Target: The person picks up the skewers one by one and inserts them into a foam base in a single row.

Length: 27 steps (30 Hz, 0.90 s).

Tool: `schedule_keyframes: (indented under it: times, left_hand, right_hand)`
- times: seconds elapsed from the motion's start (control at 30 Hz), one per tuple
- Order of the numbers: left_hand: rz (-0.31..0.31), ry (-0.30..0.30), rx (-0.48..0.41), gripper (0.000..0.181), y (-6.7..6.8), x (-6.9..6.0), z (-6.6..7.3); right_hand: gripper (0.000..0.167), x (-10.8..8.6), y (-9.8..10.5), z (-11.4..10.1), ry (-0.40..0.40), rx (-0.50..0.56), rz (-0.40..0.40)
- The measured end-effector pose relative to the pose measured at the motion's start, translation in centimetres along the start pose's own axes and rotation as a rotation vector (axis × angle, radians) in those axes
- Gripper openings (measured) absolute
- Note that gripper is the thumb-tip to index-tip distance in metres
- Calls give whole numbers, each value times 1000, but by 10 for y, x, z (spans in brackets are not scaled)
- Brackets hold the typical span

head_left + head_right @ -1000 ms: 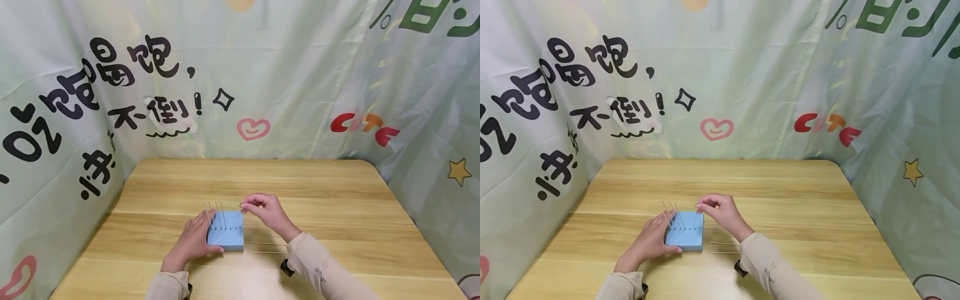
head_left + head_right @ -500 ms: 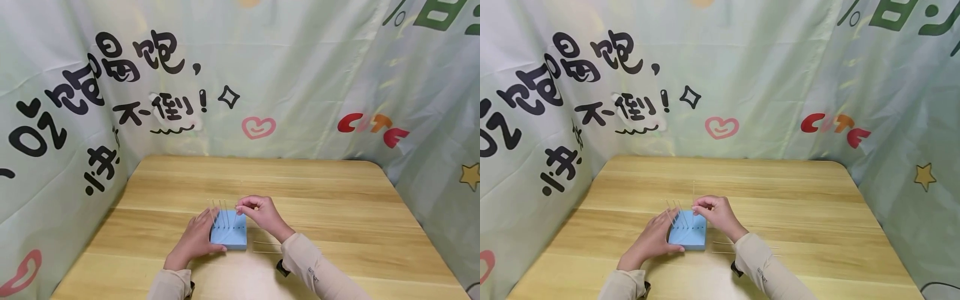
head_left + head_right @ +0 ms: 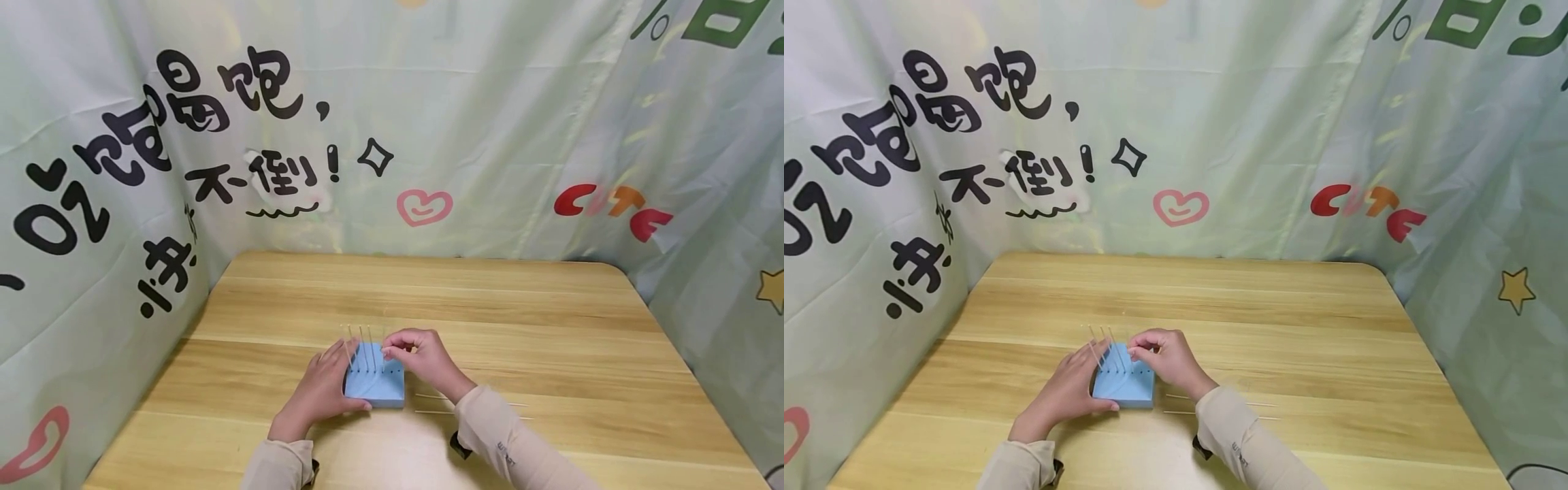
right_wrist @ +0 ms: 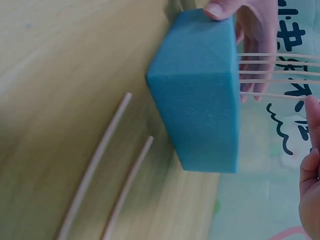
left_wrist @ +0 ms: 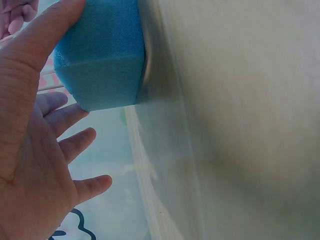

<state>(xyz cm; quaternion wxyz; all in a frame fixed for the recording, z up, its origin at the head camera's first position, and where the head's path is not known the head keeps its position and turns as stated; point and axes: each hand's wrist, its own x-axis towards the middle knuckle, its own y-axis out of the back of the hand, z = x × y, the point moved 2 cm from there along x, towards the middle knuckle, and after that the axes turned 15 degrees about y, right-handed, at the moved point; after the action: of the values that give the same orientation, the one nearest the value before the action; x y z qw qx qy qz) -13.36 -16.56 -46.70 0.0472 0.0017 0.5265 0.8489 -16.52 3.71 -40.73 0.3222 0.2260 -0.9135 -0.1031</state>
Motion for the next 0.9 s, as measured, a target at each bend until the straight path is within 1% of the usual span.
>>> schedule_keyframes:
  times: [0.1, 0.23, 0.37, 0.5, 0.67, 0.77, 0.9]
  left_hand:
    - [-1, 6, -6, 118, 0, 0, 0]
    - [-3, 9, -6, 118, -1, 1, -1]
    - [-4, 9, -5, 118, -1, 0, -1]
    - [-4, 11, -9, 118, -1, 0, 0]
    - [-18, 21, -17, 119, -2, -1, 0]
    - [-19, 18, -11, 119, -3, -2, -1]
    - [-7, 12, -1, 119, -3, -1, -1]
  right_hand:
    - [5, -5, -4, 16, 24, -16, -10]
    - [6, -9, -7, 26, 32, -37, -19]
    - [7, -12, -9, 28, 28, -35, -21]
    - [9, -13, -10, 29, 1, -23, -22]
    - [12, -16, -9, 30, -1, 2, -18]
    - [14, -20, -5, 32, -21, 27, -8]
    - [17, -26, 5, 33, -51, 64, 14]
